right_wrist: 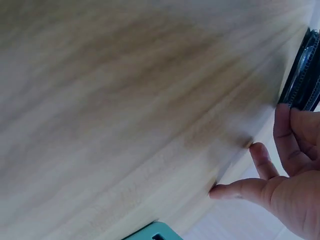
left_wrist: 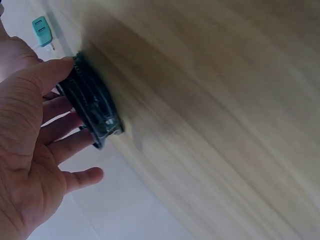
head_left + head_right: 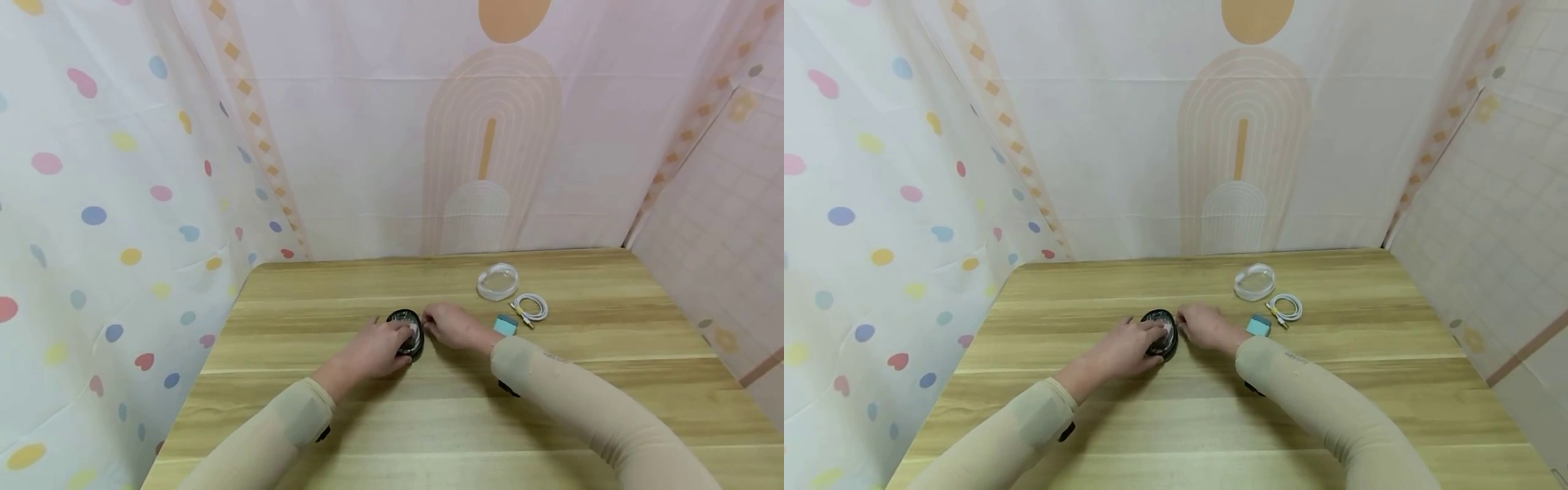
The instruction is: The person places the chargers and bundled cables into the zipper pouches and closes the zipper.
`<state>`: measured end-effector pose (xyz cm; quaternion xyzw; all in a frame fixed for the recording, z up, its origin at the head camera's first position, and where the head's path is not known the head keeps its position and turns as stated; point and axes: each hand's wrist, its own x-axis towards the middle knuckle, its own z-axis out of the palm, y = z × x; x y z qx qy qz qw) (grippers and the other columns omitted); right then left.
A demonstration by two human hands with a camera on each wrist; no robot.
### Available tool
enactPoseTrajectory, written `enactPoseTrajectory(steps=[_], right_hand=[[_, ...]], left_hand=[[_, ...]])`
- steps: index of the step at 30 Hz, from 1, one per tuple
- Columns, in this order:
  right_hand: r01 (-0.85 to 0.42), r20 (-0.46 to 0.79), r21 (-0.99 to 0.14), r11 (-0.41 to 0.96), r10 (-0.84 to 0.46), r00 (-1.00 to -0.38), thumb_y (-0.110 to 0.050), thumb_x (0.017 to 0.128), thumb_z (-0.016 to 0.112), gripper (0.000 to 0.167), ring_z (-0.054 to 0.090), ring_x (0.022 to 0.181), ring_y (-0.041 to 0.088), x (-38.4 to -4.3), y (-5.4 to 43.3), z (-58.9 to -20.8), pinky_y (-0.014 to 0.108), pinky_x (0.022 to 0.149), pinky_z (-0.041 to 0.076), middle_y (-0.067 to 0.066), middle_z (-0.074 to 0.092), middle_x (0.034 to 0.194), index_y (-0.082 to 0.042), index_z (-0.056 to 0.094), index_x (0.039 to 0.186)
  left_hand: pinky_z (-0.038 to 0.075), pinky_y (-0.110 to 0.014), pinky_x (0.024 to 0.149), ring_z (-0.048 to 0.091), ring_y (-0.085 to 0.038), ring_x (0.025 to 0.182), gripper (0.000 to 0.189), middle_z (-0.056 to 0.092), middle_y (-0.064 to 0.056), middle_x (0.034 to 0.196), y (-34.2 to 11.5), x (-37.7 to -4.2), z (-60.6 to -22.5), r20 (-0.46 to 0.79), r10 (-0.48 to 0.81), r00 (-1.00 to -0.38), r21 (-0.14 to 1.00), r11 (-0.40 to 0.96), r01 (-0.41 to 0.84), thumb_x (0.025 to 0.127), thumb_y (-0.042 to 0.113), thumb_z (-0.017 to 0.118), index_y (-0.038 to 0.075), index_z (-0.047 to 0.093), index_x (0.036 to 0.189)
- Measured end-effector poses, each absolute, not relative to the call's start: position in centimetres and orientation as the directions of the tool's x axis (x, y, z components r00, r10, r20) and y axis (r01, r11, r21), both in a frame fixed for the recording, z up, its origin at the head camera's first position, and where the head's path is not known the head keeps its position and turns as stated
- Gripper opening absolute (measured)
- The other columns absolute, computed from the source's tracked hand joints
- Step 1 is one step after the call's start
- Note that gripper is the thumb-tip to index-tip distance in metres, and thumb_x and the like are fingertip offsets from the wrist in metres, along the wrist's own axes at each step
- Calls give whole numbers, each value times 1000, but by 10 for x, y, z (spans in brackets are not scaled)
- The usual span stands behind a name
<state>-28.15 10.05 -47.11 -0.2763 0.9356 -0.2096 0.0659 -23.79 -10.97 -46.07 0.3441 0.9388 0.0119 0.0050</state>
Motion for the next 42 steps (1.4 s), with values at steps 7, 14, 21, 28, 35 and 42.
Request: enactPoseTrajectory(steps=[7,14,21,28,35,42], right_hand=[[-489,47,-473,733,-533,-845,-10,101,74,9,77,102,24,-288,104,-475,42,94,63,7,83,105,-7,82,103],[-440,64,-515,736,-478,-876,-15,99,77,10,78,104,22,-293,101,-474,39,93,63,5,84,104,-10,85,102],[-481,76,-531,697,-527,-847,-16,98,78,9,77,99,19,-299,105,-471,38,92,62,2,84,99,-10,85,97],[-466,4,-535,705,-549,-836,-15,100,76,10,75,105,19,-302,108,-466,40,98,61,2,84,106,-11,85,100],[-472,-4,-522,711,-555,-832,-15,99,77,10,75,104,18,-304,109,-464,40,98,61,3,84,107,-12,85,101],[-480,-18,-520,707,-571,-821,-15,98,79,7,74,96,13,-304,111,-462,33,92,61,3,84,103,-11,85,99]], left_hand=[[41,-72,118,62,-31,140,60,65,-10,150,-117,-241,-468,34,673,-739,45,737,674,95,41,82,10,67,143],[42,-71,118,65,-31,137,57,67,-12,147,-121,-247,-470,66,688,-723,64,720,691,96,42,80,9,69,141],[43,-68,119,65,-28,137,55,69,-11,145,-119,-248,-468,59,679,-732,31,731,681,96,43,80,10,69,139],[42,-69,120,64,-29,138,55,68,-11,147,-116,-248,-465,24,660,-751,51,749,660,97,43,79,11,69,141],[42,-69,119,65,-31,138,55,67,-11,148,-115,-249,-465,23,653,-757,42,756,653,97,43,79,11,69,140],[43,-70,118,65,-31,137,53,68,-11,148,-114,-249,-464,16,652,-758,44,757,652,97,42,79,11,70,139]])
